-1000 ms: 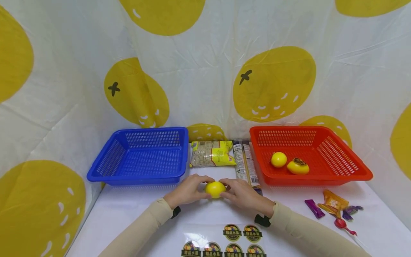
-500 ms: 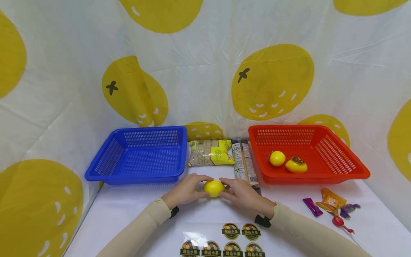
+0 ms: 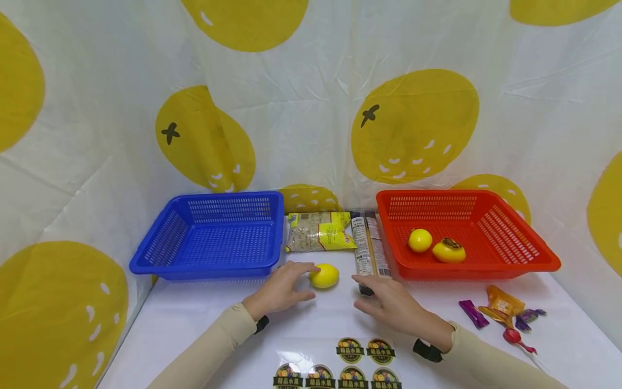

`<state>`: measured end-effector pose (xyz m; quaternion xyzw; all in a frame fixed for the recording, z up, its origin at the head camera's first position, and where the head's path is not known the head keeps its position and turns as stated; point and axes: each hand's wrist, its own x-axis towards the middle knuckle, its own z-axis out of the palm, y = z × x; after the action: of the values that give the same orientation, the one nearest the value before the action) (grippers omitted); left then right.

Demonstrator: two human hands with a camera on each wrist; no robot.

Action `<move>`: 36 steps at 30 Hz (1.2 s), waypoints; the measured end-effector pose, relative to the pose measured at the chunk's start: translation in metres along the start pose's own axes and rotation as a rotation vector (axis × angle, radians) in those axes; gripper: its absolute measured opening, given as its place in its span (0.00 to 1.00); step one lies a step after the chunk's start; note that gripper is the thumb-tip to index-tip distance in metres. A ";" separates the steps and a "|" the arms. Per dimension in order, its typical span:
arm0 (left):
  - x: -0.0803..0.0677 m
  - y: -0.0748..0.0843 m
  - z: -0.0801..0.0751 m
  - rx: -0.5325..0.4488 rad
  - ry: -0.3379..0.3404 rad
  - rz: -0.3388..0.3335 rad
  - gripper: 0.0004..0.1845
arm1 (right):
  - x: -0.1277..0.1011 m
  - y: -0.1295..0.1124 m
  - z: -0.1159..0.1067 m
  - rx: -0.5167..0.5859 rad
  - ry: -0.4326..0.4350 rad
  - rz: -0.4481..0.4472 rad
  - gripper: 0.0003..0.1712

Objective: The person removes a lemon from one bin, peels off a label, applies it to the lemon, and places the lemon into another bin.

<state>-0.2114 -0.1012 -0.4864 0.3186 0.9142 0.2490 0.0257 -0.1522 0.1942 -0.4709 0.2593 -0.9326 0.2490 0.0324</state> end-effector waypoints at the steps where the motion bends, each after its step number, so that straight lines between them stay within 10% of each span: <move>1: 0.000 -0.001 0.000 0.004 0.008 0.004 0.30 | -0.002 0.000 -0.001 0.003 -0.004 0.008 0.31; 26: -0.010 0.009 0.003 0.059 0.025 -0.009 0.32 | -0.024 0.006 -0.012 0.076 -0.050 0.062 0.31; 36: -0.024 0.031 0.008 0.095 0.023 0.076 0.29 | -0.032 0.001 -0.010 0.067 -0.232 0.074 0.28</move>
<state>-0.1727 -0.0914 -0.4813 0.3511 0.9125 0.2099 -0.0094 -0.1254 0.2147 -0.4688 0.2525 -0.9301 0.2496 -0.0936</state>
